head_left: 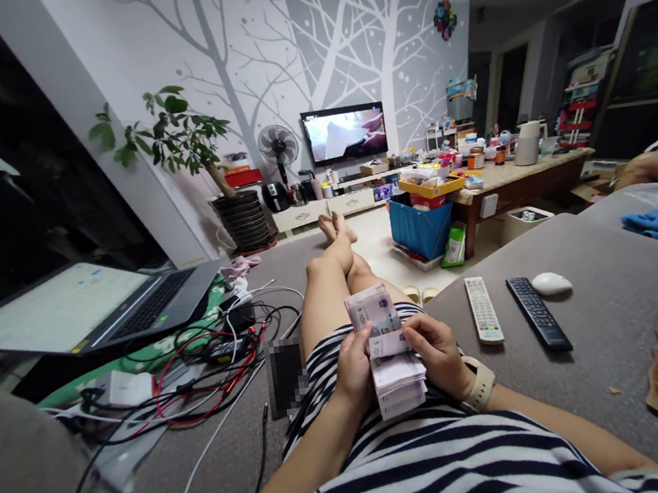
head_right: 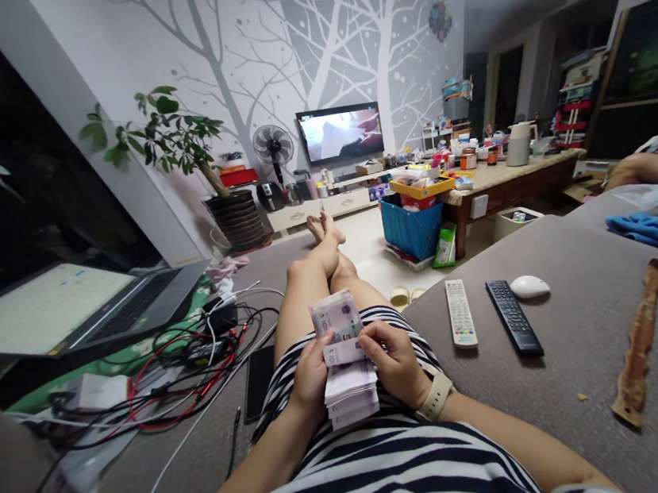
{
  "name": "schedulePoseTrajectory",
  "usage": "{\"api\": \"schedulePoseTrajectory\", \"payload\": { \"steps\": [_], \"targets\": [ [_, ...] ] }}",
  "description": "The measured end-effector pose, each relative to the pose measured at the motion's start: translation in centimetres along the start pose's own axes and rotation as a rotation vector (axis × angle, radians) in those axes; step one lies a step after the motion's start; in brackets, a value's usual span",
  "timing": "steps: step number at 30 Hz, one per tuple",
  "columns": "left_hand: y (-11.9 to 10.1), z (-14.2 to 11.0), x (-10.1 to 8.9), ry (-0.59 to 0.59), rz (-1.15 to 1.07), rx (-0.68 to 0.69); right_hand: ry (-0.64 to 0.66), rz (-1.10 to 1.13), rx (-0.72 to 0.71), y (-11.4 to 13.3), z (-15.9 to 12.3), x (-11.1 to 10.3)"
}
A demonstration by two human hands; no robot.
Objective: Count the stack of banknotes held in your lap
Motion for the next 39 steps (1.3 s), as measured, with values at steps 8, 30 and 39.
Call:
{"api": "schedulePoseTrajectory", "payload": {
  "steps": [8, 30, 39],
  "targets": [
    [0.5, 0.3, -0.3, 0.032, -0.034, -0.013, 0.023, -0.002, -0.018, 0.3, -0.1, -0.2],
    [1.1, 0.8, -0.6, 0.086, -0.045, -0.034, -0.119, -0.115, 0.165, -1.9, 1.3, 0.1],
    [0.4, 0.3, -0.1, 0.023, -0.028, 0.033, -0.086, -0.03, 0.06, -0.8, 0.8, 0.1]
  ]
}}
Point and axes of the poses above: each hand's wrist, its own z-axis towards the middle knuckle, its own x-axis out of the palm, y = z × x, the point moved 1 cm from there along z, towards the middle knuckle, and after that the axes turned 2 degrees about -y, right-handed, at the moved point
